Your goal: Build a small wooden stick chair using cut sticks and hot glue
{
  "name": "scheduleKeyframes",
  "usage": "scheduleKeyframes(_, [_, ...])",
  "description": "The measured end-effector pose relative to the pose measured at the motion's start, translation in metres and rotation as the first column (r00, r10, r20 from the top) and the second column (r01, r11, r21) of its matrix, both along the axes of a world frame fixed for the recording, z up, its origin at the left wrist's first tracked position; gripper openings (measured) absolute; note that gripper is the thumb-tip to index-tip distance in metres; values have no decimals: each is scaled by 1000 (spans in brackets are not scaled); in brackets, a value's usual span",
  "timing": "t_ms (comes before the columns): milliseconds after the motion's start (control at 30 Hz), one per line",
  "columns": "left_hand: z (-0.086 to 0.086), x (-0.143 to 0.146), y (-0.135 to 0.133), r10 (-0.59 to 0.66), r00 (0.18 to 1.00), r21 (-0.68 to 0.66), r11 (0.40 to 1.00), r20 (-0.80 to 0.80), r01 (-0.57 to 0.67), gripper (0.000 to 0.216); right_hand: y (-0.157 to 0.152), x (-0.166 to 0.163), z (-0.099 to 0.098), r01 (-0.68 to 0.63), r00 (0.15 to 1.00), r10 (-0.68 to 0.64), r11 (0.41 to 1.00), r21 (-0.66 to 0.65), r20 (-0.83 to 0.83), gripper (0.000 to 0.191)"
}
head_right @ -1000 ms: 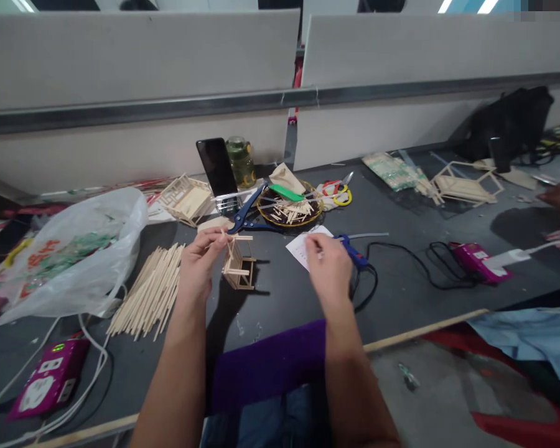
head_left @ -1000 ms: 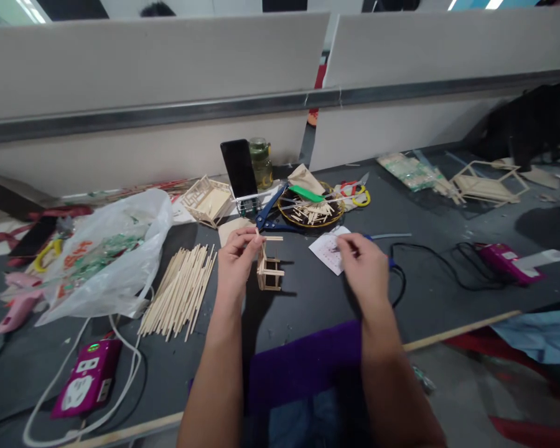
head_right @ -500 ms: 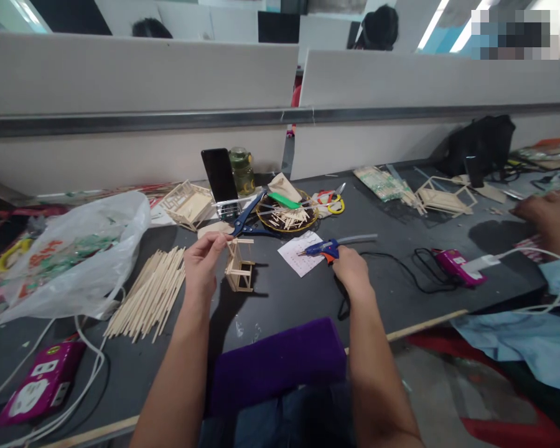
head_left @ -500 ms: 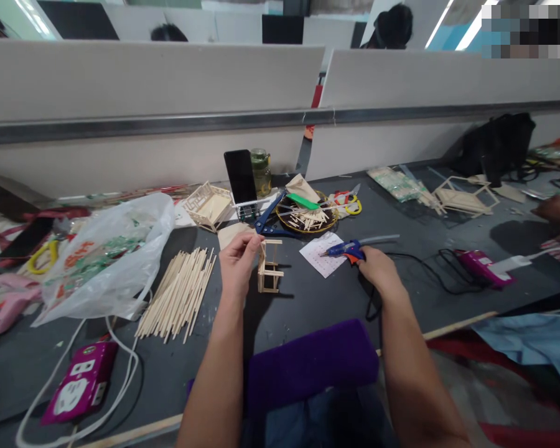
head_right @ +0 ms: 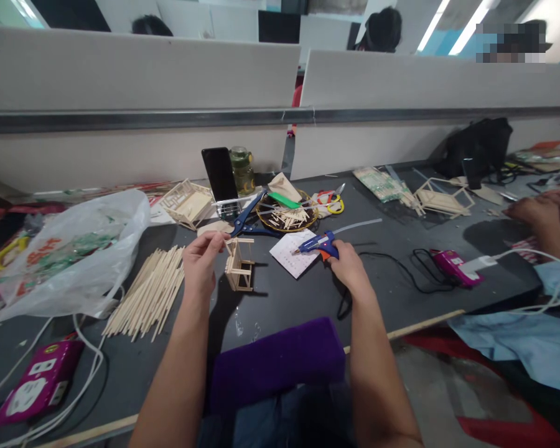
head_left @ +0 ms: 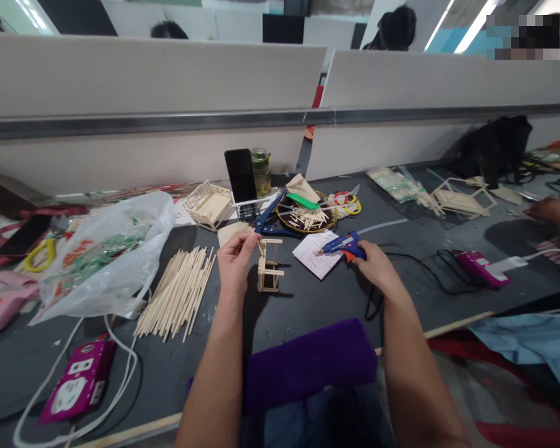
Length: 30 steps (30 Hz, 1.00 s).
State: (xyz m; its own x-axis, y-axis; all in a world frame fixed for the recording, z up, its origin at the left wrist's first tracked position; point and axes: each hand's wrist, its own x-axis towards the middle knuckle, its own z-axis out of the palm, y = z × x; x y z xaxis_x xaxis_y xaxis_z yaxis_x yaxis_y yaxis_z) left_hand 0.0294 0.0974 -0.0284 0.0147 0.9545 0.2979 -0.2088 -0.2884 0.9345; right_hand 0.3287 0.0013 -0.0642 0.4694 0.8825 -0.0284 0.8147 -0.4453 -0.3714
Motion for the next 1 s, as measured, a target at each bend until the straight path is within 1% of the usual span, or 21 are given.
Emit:
scheduleKeyframes(100, [1,0,-1,-11,1000,-4,1000,-5,11,23,-3,5,-4,-35,998,36,999,15,-46,39])
scheduleKeyframes(200, [2,0,-2,-23,1000,-14,1000,-7,23,23,-5,9,-6,-64,996,62,998,-19,-70,32])
scheduleKeyframes(333, [1,0,-1,-18,1000,-17,1000,-24,18,25,-6,11,-5,-70,996,67,996,-56,-60,25])
scheduleKeyframes(433, [1,0,-1,-22,999,-14,1000,-33,21,25,-6,10,-4,-62,997,59,997,-52,-58,29])
scheduleKeyframes(567, [3,1,-2,-31,999,-20,999,-22,30,24,-8,11,-4,-43,991,41,999,-13,-129,37])
scheduleKeyframes(700, [3,1,-2,-30,999,-20,999,-34,29,23,-9,13,-3,-48,981,52,999,25,-189,36])
scheduleKeyframes(800, [2,1,-2,-35,999,-23,999,-30,34,23,-10,13,-1,-18,995,15,999,-35,-94,30])
scheduleKeyframes(900, [3,2,-2,-33,999,-25,999,-27,33,22,-11,9,2,58,998,-54,991,-122,35,28])
scheduleKeyframes(1000, [3,2,-3,-31,999,-24,999,-28,31,22,-12,4,4,97,994,-84,978,-186,73,30])
